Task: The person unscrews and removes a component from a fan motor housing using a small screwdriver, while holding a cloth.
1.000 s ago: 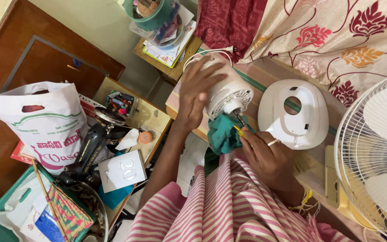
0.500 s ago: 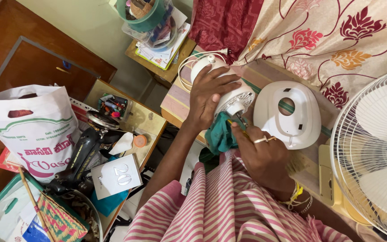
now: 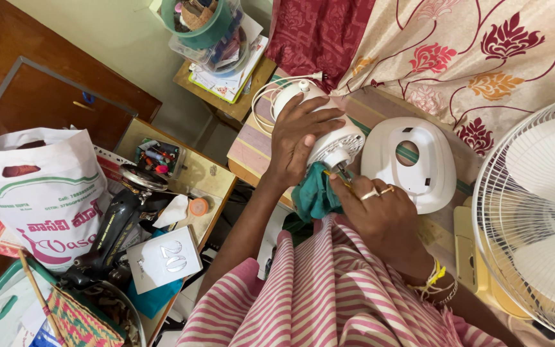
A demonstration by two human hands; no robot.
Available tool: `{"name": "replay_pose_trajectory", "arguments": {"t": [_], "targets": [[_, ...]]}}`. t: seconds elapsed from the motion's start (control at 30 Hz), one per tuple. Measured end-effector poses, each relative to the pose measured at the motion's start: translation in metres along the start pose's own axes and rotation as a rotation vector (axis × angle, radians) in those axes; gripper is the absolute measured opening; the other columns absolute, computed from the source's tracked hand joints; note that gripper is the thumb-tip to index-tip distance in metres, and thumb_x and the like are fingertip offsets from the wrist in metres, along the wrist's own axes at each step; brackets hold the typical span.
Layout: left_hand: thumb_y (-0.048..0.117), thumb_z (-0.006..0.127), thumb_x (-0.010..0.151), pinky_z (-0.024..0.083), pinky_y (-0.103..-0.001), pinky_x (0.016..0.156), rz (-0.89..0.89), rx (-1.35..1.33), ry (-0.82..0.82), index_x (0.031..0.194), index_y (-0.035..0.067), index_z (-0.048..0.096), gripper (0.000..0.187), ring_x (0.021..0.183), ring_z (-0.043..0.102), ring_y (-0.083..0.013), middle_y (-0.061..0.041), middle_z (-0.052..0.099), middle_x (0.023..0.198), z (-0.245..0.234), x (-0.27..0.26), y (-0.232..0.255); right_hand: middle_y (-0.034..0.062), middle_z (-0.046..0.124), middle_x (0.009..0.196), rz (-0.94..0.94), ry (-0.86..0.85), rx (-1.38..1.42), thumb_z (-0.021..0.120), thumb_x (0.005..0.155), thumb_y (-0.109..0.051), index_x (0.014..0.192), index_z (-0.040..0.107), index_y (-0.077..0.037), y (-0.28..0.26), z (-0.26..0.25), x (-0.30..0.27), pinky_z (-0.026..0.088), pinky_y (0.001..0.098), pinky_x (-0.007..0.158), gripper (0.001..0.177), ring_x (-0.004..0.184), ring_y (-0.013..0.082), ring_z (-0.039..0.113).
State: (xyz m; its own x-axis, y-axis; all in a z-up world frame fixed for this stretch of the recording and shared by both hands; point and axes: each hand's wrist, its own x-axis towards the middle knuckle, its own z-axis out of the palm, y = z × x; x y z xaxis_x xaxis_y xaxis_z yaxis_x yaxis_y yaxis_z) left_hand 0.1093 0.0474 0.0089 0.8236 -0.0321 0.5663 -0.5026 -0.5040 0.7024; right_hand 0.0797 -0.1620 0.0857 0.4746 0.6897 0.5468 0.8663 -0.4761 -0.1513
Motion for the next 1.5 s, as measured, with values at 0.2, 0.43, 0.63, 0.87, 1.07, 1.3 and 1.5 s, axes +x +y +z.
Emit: {"name": "replay_pose_trajectory", "arguments": {"t": [0.2, 0.43, 0.63, 0.87, 1.07, 1.3, 1.5], "targets": [[0.036, 0.023, 0.109, 0.026, -0.052, 0.13, -0.001, -0.018, 0.013, 0.117, 0.007, 0.077, 0.062, 0.14, 0.058, -0.033, -0.011, 0.074, 0.128, 0.001, 0.0, 0.005, 0.0073, 0.072, 0.086, 0.423, -0.14, 0.257, 0.069, 0.101, -0.024, 0.118, 0.073, -0.012, 0.0, 0.016, -0.01, 0.05, 0.0371, 0.057, 0.021, 0.064, 0.0219, 0.067], [0.036, 0.025, 0.111, 0.027, -0.053, 0.13, -0.021, 0.056, 0.12, 0.126, 0.005, 0.071, 0.057, 0.143, 0.055, -0.0334, -0.012, 0.072, 0.133, 0.005, -0.008, -0.004, 0.0187, 0.075, 0.102, 0.211, -0.146, 0.028, 0.071, 0.091, -0.022, 0.12, 0.071, -0.004, -0.013, 0.015, -0.011, 0.051, 0.0377, 0.054, 0.034, 0.06, 0.0256, 0.066], [0.031, 0.061, 0.101, 0.045, -0.044, 0.095, 0.101, 0.277, 0.65, 0.12, 0.008, 0.056, 0.031, 0.104, 0.056, -0.0266, -0.011, 0.059, 0.109, 0.046, -0.071, -0.013, 0.0095, 0.073, 0.09, 0.243, -0.148, 0.048, 0.075, 0.09, -0.021, 0.124, 0.073, -0.013, -0.005, 0.011, -0.014, 0.05, 0.0398, 0.055, 0.035, 0.059, 0.0267, 0.065], [0.026, 0.086, 0.081, 0.037, -0.045, 0.087, 0.001, 0.609, 0.491, 0.11, 0.007, 0.063, 0.041, 0.098, 0.053, -0.0272, -0.008, 0.057, 0.105, 0.047, -0.097, 0.029, 0.0085, 0.069, 0.074, 0.293, -0.092, 0.179, 0.076, 0.092, -0.021, 0.118, 0.077, -0.013, -0.003, 0.008, -0.01, 0.048, 0.0384, 0.052, 0.027, 0.054, 0.0257, 0.063], [0.008, 0.084, 0.082, 0.038, -0.043, 0.091, -0.031, 0.568, 0.462, 0.103, 0.008, 0.07, 0.026, 0.098, 0.057, -0.0233, -0.005, 0.063, 0.104, 0.045, -0.091, 0.041, 0.0079, 0.067, 0.069, 0.288, -0.095, 0.16, 0.077, 0.09, -0.021, 0.113, 0.077, -0.011, 0.0, 0.01, -0.015, 0.046, 0.0379, 0.05, 0.025, 0.051, 0.0249, 0.06], [0.003, 0.082, 0.083, 0.04, -0.044, 0.094, 0.041, 0.497, 0.407, 0.105, 0.006, 0.069, 0.026, 0.1, 0.059, -0.0256, -0.007, 0.064, 0.104, 0.049, -0.099, 0.046, 0.0077, 0.067, 0.067, 0.248, -0.049, 0.139, 0.078, 0.089, -0.019, 0.112, 0.078, -0.007, -0.001, 0.009, -0.032, 0.044, 0.0363, 0.048, 0.026, 0.047, 0.021, 0.056], [0.003, 0.082, 0.082, 0.04, -0.044, 0.093, 0.025, 0.483, 0.445, 0.104, 0.006, 0.068, 0.026, 0.099, 0.059, -0.0255, -0.006, 0.064, 0.104, 0.048, -0.096, 0.046, 0.0076, 0.07, 0.076, 0.23, -0.005, 0.169, 0.077, 0.091, -0.018, 0.114, 0.077, -0.007, -0.001, 0.015, -0.032, 0.046, 0.0353, 0.052, 0.026, 0.053, 0.0204, 0.058]]}}
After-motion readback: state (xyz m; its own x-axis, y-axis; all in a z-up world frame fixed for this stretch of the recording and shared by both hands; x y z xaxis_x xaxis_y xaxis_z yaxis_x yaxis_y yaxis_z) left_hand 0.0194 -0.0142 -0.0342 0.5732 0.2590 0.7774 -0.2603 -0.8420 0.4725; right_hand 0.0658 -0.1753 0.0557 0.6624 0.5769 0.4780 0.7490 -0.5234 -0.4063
